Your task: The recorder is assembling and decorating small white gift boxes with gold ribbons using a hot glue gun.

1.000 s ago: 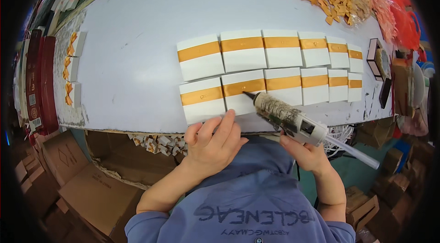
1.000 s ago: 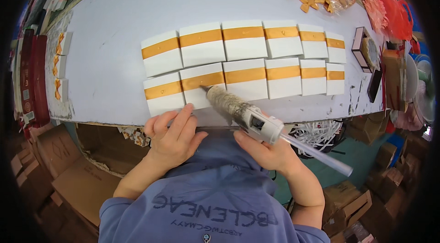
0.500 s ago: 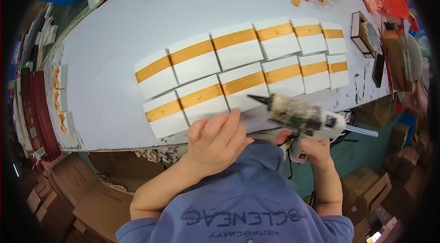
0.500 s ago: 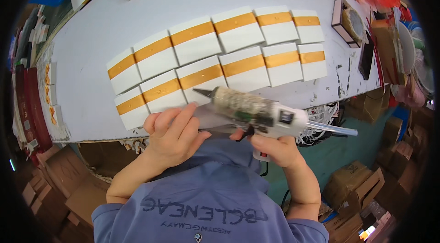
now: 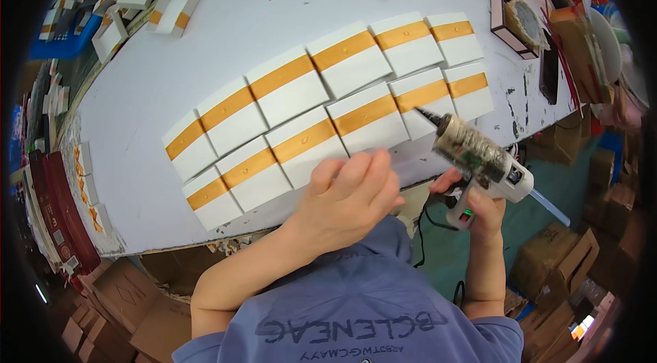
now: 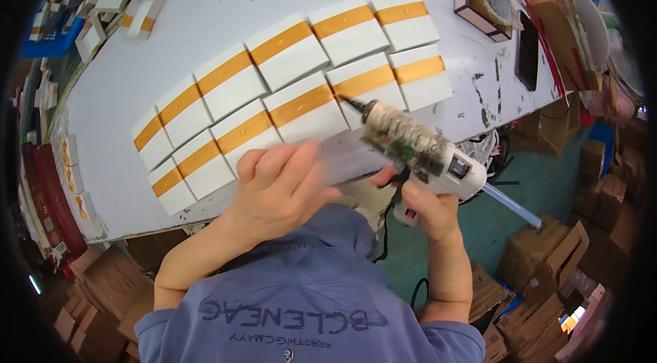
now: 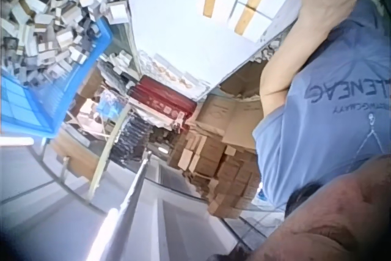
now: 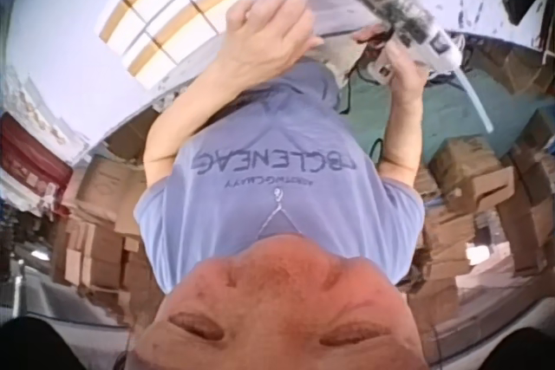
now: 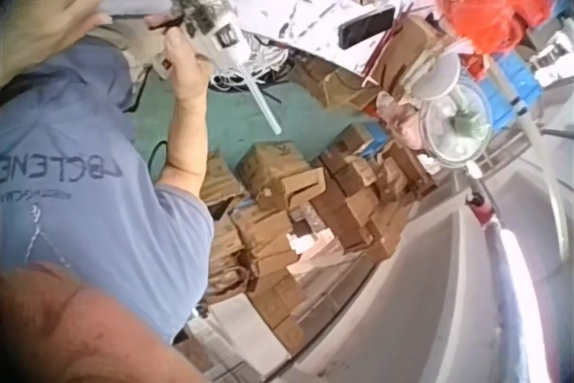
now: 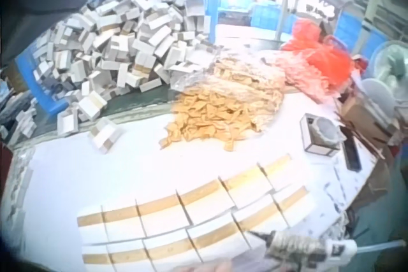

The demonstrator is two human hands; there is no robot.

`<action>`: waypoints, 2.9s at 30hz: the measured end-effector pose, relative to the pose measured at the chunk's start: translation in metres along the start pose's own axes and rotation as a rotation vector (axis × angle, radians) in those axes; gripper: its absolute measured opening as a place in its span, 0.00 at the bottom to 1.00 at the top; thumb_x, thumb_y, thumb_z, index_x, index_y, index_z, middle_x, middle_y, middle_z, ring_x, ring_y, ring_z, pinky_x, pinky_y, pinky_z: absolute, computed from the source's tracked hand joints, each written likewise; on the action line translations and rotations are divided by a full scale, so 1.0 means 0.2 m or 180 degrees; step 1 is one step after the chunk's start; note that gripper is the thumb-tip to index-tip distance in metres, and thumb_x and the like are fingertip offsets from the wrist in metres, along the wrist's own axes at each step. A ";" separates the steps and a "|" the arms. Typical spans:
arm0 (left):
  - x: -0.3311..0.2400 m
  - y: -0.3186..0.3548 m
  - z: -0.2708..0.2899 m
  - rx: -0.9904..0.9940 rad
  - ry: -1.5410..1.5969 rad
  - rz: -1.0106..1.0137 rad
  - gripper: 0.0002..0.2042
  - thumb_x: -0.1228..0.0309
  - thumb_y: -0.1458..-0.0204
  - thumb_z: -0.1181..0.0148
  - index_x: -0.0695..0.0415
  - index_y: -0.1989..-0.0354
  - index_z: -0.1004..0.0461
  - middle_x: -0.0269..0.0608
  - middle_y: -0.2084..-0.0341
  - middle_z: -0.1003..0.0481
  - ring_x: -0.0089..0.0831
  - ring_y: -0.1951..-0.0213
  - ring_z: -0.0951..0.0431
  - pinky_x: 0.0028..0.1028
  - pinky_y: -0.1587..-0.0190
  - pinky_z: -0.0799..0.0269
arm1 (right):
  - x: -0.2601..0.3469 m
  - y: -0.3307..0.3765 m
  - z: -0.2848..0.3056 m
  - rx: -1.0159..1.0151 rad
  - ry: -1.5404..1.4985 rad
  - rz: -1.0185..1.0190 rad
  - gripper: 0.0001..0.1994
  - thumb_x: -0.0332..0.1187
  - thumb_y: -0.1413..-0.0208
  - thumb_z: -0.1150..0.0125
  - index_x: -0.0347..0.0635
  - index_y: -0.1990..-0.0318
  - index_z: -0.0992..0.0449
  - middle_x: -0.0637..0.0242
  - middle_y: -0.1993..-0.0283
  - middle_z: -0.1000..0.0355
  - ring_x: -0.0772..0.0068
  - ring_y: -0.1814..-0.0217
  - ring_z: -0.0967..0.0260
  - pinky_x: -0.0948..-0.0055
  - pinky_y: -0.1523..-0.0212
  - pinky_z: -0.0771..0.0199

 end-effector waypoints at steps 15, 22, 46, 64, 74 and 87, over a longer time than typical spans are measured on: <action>-0.15 -0.33 -0.18 0.0111 0.0103 -0.0579 0.20 0.55 0.71 0.36 0.51 0.71 0.31 0.38 0.51 0.34 0.29 0.55 0.39 0.30 0.55 0.50 | 0.09 0.00 0.30 -0.1006 0.0378 0.0335 0.17 0.40 0.52 0.49 0.32 0.63 0.33 0.57 0.72 0.30 0.65 0.67 0.30 0.69 0.61 0.30; -0.21 -0.40 -0.28 0.0182 -0.0448 -0.0686 0.22 0.54 0.73 0.35 0.50 0.69 0.32 0.37 0.53 0.34 0.28 0.53 0.40 0.30 0.55 0.50 | 0.09 -0.01 0.33 -0.1263 0.0889 0.0141 0.10 0.33 0.53 0.47 0.34 0.66 0.29 0.64 0.75 0.30 0.74 0.74 0.33 0.76 0.72 0.34; 0.19 0.10 0.26 0.0044 0.1014 0.0489 0.15 0.70 0.65 0.33 0.57 0.67 0.29 0.43 0.57 0.30 0.40 0.60 0.35 0.32 0.56 0.41 | 0.63 -0.57 0.53 -0.3080 0.4612 0.2733 0.17 0.37 0.51 0.41 0.32 0.60 0.31 0.61 0.63 0.34 0.68 0.64 0.33 0.72 0.63 0.33; 0.57 0.34 0.51 -0.0788 0.1089 0.1233 0.14 0.75 0.67 0.34 0.57 0.69 0.30 0.42 0.61 0.28 0.40 0.62 0.31 0.32 0.59 0.38 | 0.12 -1.40 -0.98 0.0862 0.4506 0.1572 0.04 0.30 0.54 0.46 0.39 0.72 0.29 0.58 0.75 0.29 0.59 0.71 0.29 0.65 0.70 0.32; 0.92 0.31 0.58 -0.1108 0.1498 0.1518 0.10 0.80 0.61 0.40 0.61 0.68 0.31 0.44 0.65 0.27 0.39 0.62 0.29 0.30 0.58 0.34 | 0.28 -1.39 -0.94 0.0546 0.4198 0.1154 0.09 0.34 0.56 0.39 0.37 0.72 0.26 0.63 0.76 0.27 0.68 0.73 0.29 0.70 0.71 0.31; 1.15 -0.08 0.38 -0.1100 0.2226 0.1811 0.06 0.77 0.52 0.42 0.61 0.73 0.35 0.35 0.73 0.29 0.19 0.67 0.29 0.20 0.69 0.33 | 0.35 -1.08 -1.24 0.0906 0.4427 0.1760 0.12 0.34 0.61 0.37 0.43 0.67 0.26 0.59 0.64 0.28 0.54 0.63 0.30 0.62 0.63 0.30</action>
Point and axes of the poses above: each hand's wrist, its own y-axis away from the middle knuckle, its own z-axis out of the back of the hand, x = y × z, the point moved 4 cm from there along -y, towards the middle knuckle
